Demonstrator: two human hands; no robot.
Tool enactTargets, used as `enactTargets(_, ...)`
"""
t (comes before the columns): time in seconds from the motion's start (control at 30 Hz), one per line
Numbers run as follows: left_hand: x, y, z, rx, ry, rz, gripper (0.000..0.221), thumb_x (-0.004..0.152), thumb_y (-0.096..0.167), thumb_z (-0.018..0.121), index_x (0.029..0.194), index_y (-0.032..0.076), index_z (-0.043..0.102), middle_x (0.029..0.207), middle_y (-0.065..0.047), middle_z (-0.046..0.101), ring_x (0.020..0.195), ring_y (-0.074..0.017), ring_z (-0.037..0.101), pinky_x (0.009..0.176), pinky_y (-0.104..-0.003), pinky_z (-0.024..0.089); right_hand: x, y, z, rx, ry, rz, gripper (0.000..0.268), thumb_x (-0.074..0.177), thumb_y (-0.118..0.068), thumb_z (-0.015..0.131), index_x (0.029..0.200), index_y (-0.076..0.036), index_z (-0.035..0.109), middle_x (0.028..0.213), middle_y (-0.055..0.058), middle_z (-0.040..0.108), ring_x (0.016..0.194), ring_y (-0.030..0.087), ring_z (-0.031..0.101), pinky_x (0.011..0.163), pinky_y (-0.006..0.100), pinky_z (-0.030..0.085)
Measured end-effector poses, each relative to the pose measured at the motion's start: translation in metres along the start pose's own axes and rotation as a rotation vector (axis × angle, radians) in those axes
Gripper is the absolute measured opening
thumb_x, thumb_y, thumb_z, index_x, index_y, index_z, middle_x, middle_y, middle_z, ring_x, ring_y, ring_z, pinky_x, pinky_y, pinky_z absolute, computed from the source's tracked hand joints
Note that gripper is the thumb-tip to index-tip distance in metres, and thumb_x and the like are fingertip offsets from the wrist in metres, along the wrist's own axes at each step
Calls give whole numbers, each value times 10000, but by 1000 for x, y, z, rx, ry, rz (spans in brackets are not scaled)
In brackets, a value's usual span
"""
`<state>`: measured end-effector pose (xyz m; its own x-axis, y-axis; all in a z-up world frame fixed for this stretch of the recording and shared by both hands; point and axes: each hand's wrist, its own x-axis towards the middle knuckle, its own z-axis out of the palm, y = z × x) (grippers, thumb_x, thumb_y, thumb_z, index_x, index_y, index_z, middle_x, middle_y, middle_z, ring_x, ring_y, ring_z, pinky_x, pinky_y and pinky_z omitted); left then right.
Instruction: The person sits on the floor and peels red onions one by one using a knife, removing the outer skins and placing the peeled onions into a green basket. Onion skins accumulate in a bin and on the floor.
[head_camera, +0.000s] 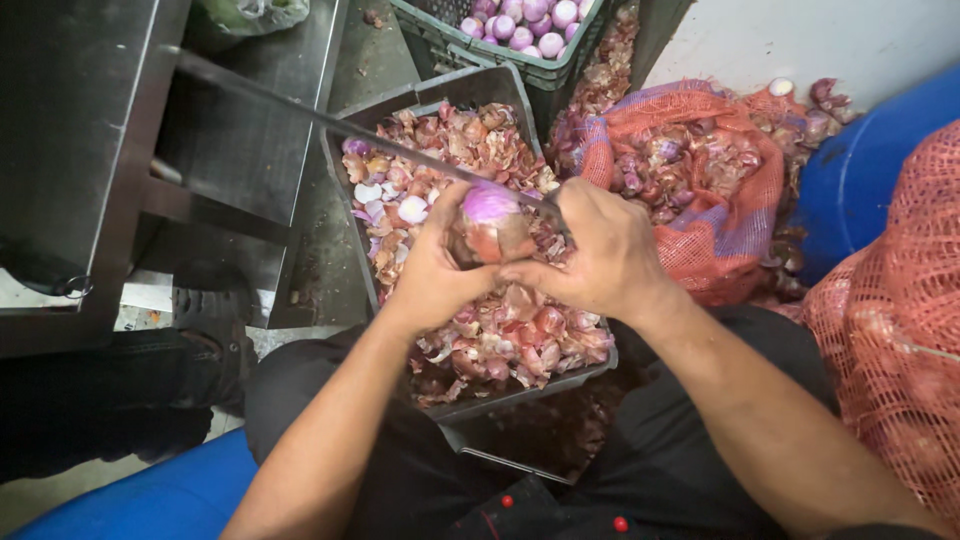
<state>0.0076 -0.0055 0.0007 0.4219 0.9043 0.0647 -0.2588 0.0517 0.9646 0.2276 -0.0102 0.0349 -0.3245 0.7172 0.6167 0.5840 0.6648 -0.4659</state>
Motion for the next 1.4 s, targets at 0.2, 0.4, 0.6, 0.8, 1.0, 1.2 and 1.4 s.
enactTargets(0.2, -1, -5, 1, 22, 29, -48, 927, 773, -57, 760, 1582, 78, 328, 1257, -94, 650, 1062, -162, 684, 873, -294, 576, 1, -1, 3, -144, -8, -25, 619, 773, -567, 864, 770, -35, 547, 712, 107, 532, 601, 316, 585, 545, 425, 452)
enactTargets(0.4, -1, -6, -2, 118, 31, 35, 909, 782, -46, 812, 1569, 72, 372, 1298, -95, 634, 1088, -156, 689, 941, -311, 607, -2, 0, 3, -79, -50, -61, 493, 891, -471, 819, 721, -86, 564, 644, 54, 525, 557, 261, 586, 522, 404, 442)
enactTargets(0.6, -5, 0, 2, 137, 65, -71, 956, 709, -51, 782, 1564, 87, 379, 1257, -90, 646, 1027, -136, 670, 875, -308, 589, 2, 5, -5, -60, -108, -181, 505, 842, -433, 829, 643, -92, 513, 606, 70, 512, 529, 287, 569, 514, 420, 431)
enactTargets(0.8, -3, -11, 0, -70, 42, -13, 929, 752, 14, 825, 1559, 42, 367, 1348, -73, 614, 1188, -178, 656, 1033, -334, 563, 3, 8, -9, -10, -208, -168, 501, 820, -423, 838, 637, -96, 507, 595, 67, 518, 526, 295, 572, 507, 424, 425)
enactTargets(1.0, 4, -14, -1, -152, 78, -87, 945, 826, 123, 864, 1601, 83, 325, 1319, -116, 635, 1167, -213, 660, 1032, -358, 563, 0, 9, -8, -6, -251, -166, 407, 819, -387, 806, 665, -96, 567, 595, 69, 536, 532, 296, 588, 509, 425, 433)
enactTargets(1.2, -9, -18, -6, -623, -149, -219, 867, 907, 232, 763, 1600, 232, 243, 1225, -164, 669, 1092, -257, 667, 907, -402, 565, -16, 26, -5, 237, -191, 65, 275, 893, -335, 760, 771, -97, 695, 596, 99, 562, 503, 286, 577, 483, 409, 422)
enactTargets(1.4, 14, -19, -13, -828, 217, -348, 560, 1001, 466, 629, 1457, 174, 484, 983, -11, 639, 900, -219, 679, 820, -499, 612, -5, 20, 12, 124, -399, 39, 478, 803, -464, 809, 603, -84, 601, 557, 121, 575, 495, 318, 605, 464, 436, 441)
